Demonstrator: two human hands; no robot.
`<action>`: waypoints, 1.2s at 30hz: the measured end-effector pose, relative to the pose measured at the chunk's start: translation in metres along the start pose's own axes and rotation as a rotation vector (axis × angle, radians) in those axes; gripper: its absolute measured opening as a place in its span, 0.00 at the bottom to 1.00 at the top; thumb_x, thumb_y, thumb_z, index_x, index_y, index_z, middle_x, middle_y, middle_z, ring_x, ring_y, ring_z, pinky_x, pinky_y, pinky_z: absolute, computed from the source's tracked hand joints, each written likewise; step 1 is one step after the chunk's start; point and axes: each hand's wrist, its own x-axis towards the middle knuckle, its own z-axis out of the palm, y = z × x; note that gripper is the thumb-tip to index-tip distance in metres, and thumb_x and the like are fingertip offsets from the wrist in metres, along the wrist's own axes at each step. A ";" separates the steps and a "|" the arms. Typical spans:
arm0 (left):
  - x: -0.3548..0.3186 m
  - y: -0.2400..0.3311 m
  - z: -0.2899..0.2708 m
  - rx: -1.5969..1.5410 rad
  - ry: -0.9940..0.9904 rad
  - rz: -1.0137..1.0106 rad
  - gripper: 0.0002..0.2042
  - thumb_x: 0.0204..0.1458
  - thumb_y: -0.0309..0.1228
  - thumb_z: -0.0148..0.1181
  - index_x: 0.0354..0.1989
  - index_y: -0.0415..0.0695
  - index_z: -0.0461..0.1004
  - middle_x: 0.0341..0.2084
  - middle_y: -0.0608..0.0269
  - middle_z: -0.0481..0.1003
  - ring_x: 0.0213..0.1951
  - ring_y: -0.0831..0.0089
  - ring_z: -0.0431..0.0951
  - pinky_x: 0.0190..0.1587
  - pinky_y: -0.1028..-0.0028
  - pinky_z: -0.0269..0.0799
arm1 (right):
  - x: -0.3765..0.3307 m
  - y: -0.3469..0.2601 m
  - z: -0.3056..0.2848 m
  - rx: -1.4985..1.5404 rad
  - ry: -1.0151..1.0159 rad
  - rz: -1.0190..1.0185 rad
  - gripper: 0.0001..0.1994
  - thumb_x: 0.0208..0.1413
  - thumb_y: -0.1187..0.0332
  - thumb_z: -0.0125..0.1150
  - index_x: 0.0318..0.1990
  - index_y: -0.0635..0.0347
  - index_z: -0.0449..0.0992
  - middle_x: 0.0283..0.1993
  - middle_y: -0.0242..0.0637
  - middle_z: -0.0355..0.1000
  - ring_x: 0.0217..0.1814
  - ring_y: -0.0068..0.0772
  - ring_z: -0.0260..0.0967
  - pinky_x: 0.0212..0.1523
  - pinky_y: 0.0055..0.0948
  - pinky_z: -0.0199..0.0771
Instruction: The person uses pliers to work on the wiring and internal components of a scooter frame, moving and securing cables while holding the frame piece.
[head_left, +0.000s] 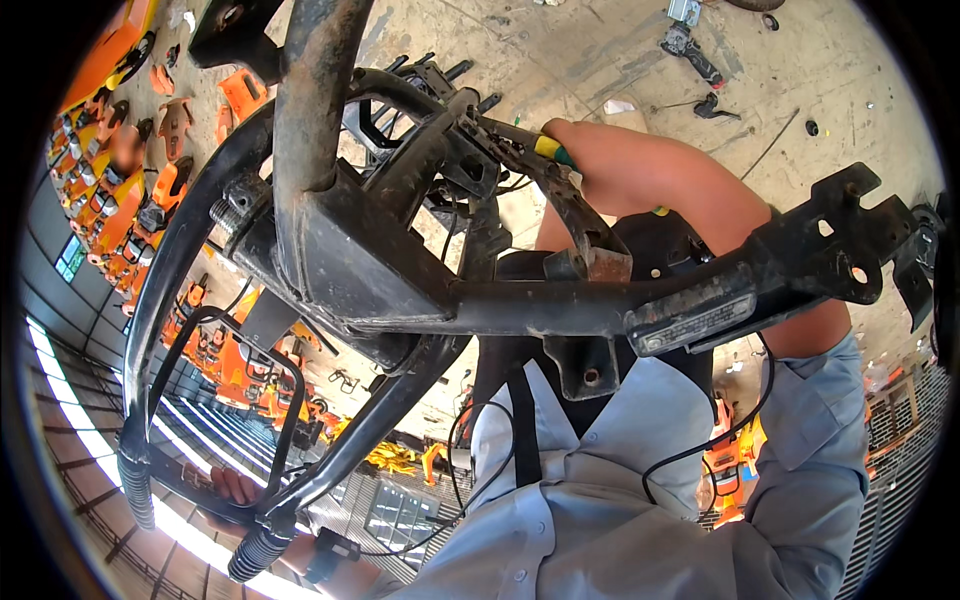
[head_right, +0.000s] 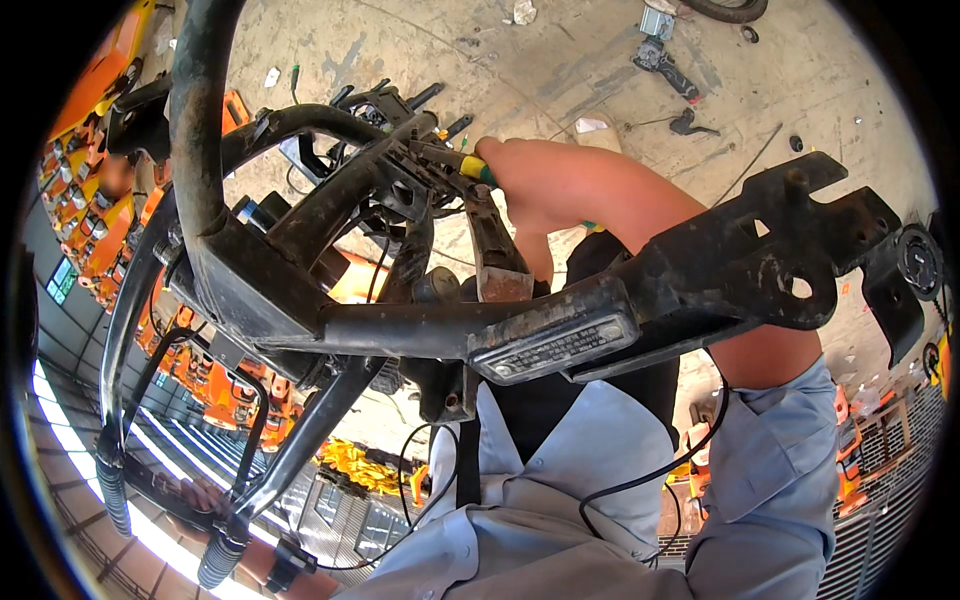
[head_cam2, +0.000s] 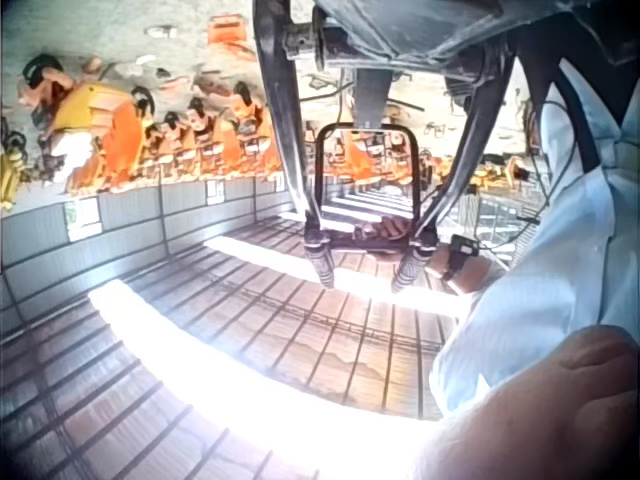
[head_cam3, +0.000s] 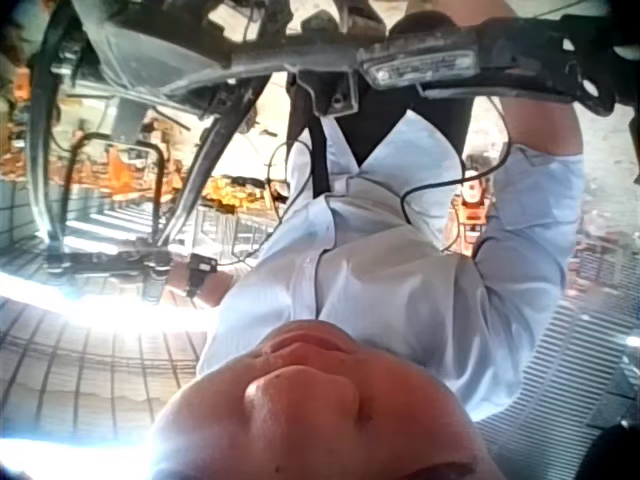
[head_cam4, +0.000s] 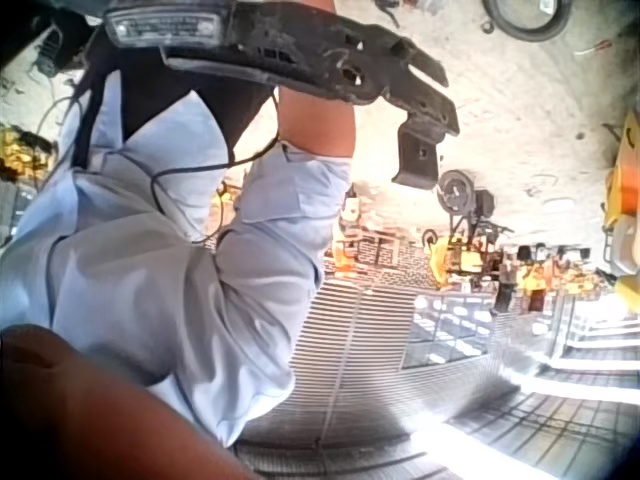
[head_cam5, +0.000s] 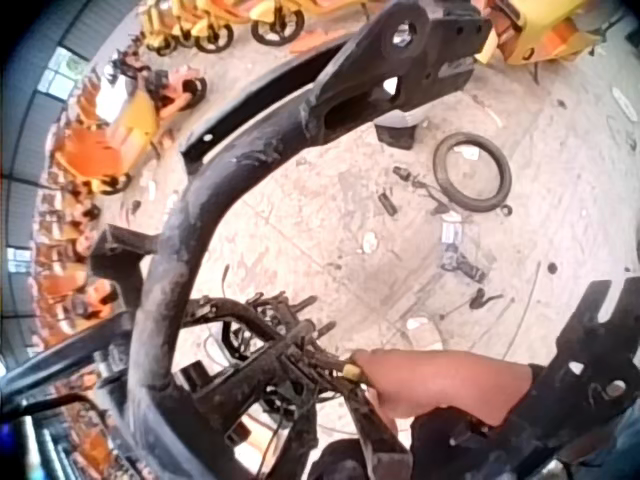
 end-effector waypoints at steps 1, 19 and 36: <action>-0.002 0.001 0.007 0.053 0.172 0.023 0.24 0.58 0.44 0.50 0.45 0.28 0.66 0.20 0.65 0.57 0.20 0.77 0.57 0.20 0.77 0.60 | -0.001 -0.002 -0.001 -0.009 -0.014 0.018 0.27 0.46 0.80 0.57 0.57 0.67 0.62 0.43 0.56 0.73 0.48 0.58 0.71 0.43 0.42 0.70; 0.003 0.003 -0.004 0.067 -0.004 0.029 0.16 0.58 0.40 0.49 0.44 0.38 0.67 0.19 0.66 0.56 0.19 0.78 0.57 0.16 0.79 0.52 | 0.054 0.055 0.043 -0.034 0.509 -0.388 0.31 0.44 0.75 0.63 0.60 0.59 0.63 0.59 0.50 0.64 0.62 0.55 0.61 0.59 0.41 0.65; -0.010 -0.023 0.034 0.531 0.323 0.499 0.18 0.56 0.41 0.55 0.25 0.44 0.56 0.16 0.63 0.56 0.13 0.77 0.55 0.11 0.80 0.54 | -0.004 -0.024 -0.011 -0.151 -0.021 0.105 0.26 0.43 0.77 0.61 0.54 0.66 0.65 0.40 0.55 0.73 0.50 0.59 0.70 0.45 0.44 0.70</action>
